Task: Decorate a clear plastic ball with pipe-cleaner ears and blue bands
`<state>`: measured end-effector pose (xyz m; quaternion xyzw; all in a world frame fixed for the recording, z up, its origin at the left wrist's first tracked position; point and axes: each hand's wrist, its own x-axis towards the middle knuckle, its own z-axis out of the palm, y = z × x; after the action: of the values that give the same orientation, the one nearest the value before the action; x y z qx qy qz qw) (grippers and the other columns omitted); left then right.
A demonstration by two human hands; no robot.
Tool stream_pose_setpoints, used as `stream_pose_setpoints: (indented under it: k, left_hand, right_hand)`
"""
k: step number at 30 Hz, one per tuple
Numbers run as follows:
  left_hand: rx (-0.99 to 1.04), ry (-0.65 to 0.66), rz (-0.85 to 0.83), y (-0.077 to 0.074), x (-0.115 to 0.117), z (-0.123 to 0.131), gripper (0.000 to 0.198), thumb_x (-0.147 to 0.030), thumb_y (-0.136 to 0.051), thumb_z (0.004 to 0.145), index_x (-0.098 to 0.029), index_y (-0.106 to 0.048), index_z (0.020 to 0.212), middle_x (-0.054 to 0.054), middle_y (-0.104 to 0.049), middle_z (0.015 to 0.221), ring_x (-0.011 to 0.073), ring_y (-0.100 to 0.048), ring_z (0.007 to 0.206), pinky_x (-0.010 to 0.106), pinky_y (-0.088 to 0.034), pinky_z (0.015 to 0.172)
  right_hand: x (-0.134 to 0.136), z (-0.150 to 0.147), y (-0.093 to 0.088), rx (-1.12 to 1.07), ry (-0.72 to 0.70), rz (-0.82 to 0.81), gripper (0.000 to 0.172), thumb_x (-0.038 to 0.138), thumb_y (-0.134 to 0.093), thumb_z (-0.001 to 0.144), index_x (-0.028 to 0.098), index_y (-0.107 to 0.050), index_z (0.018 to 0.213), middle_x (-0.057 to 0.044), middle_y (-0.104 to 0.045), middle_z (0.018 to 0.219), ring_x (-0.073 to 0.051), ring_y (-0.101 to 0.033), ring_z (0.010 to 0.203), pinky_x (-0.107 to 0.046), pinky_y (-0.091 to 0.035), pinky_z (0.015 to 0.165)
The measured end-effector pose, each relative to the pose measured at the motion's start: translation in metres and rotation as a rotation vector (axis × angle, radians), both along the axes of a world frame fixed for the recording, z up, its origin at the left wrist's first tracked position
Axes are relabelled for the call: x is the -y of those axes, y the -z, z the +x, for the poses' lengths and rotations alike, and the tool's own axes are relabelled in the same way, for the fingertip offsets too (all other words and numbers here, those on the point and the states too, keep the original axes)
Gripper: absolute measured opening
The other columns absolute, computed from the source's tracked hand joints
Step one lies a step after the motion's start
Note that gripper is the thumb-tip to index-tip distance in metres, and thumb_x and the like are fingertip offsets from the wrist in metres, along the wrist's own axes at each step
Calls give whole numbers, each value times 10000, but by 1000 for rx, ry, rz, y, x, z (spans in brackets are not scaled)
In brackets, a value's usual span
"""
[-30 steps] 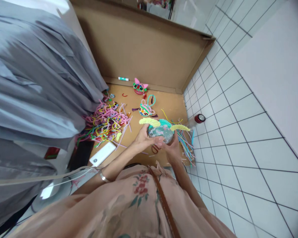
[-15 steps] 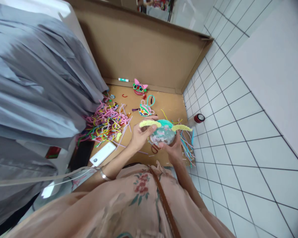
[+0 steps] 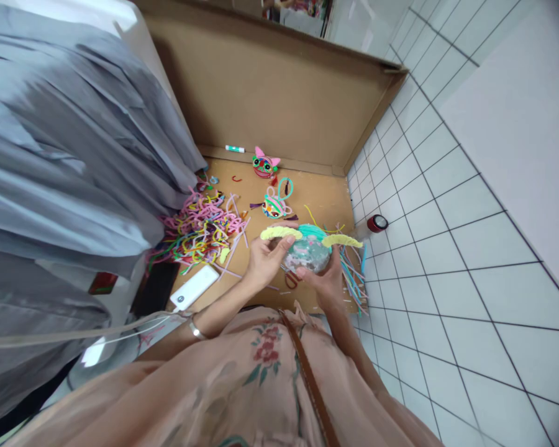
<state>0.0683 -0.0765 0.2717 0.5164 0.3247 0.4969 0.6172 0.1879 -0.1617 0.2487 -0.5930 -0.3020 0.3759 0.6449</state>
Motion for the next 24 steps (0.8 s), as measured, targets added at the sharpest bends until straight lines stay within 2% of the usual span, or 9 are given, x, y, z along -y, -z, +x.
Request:
stream_pose_setpoints:
  k: [7, 17, 24]
  left_hand:
    - [26, -12, -9, 0, -3, 0, 384, -482, -779, 741, -148, -744, 928, 92, -755, 987, 196, -695, 878, 287, -546, 781]
    - [139, 7, 35, 17, -8, -3, 298, -416, -735, 794, -179, -743, 975, 93, -746, 1017, 214, -678, 943, 333, -533, 864]
    - [131, -25, 26, 11, -9, -2, 253, -397, -754, 784, -190, -755, 930, 80, -756, 1019, 217, -688, 995, 327, -532, 885]
  right_hand:
    - [-4, -5, -7, -24, 1, 30, 807, 272, -899, 509, 246, -541, 1232, -47, -669, 1174, -254, -650, 1068, -440, -523, 1004]
    - [-8, -5, -8, -48, -5, -6, 890, 291, -907, 481, 234, -513, 1277, -78, -662, 1193, -273, -650, 1075, -486, -514, 1018]
    - [-9, -5, -10, -1, -18, 7, 823, 305, -905, 487, 232, -534, 1218, -66, -677, 1166, -265, -663, 1057, -450, -545, 984]
